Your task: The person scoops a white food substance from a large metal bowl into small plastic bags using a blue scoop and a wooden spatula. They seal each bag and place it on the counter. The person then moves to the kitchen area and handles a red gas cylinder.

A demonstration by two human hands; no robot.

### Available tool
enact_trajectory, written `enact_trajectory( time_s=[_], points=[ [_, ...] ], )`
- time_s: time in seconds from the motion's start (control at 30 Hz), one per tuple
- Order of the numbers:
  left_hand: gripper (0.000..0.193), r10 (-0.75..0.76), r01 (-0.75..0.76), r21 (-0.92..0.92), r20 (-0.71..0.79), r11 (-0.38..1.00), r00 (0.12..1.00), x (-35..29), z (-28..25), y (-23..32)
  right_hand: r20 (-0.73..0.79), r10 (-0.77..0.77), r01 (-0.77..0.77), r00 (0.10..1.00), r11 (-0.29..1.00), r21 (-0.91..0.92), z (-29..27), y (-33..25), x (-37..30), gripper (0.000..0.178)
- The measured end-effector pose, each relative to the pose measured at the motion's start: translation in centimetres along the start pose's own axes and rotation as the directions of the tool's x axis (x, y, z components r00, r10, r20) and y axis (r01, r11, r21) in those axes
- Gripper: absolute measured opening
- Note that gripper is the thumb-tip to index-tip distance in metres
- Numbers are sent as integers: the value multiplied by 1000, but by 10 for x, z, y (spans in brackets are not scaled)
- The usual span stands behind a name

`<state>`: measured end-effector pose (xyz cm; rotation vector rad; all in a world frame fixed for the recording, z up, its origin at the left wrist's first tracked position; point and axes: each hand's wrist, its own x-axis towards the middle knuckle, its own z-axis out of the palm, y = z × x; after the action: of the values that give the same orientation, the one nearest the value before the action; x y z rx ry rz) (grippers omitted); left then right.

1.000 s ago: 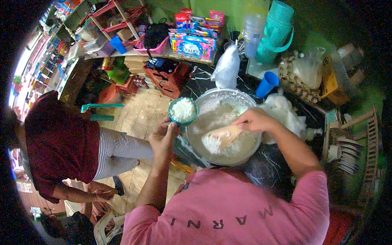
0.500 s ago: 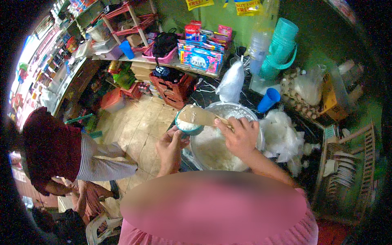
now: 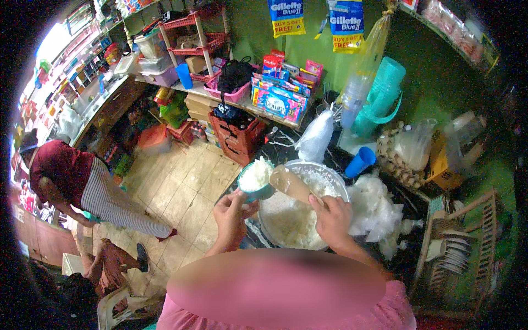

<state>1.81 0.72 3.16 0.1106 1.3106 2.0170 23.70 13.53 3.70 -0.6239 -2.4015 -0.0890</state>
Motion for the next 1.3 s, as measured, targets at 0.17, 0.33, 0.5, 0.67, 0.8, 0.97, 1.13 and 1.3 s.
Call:
enact_trajectory(
  time_s=[0.17,0.33,0.5,0.67,0.8,0.97,1.13,1.3],
  points=[
    [18,226,-228,34,45,973,973,7,-2,-11,219,445,-496,868,785,371,-8,9,6,48],
    [17,316,-326,368,90,871,945,10,-4,-20,716,300,-758,631,41,651,-24,13,21,42],
    [17,450,-491,454,202,744,870,3,-2,-34,612,226,-616,758,557,557,-5,-17,21,45],
    [16,337,-388,428,193,816,922,9,-8,-34,839,57,-836,540,152,528,-10,-2,20,44],
    [19,149,-243,367,266,898,952,13,-8,-24,842,89,-844,531,-31,535,-22,31,30,44],
    [22,-77,-194,538,439,820,895,23,3,-10,425,376,-444,823,893,71,-12,55,32,36],
    [23,-282,-546,707,692,450,665,52,25,-28,689,290,-21,664,929,-370,10,47,23,30],
    [21,-481,-746,509,828,430,288,89,45,-67,555,208,-44,805,955,-294,34,57,50,34]
  ],
)
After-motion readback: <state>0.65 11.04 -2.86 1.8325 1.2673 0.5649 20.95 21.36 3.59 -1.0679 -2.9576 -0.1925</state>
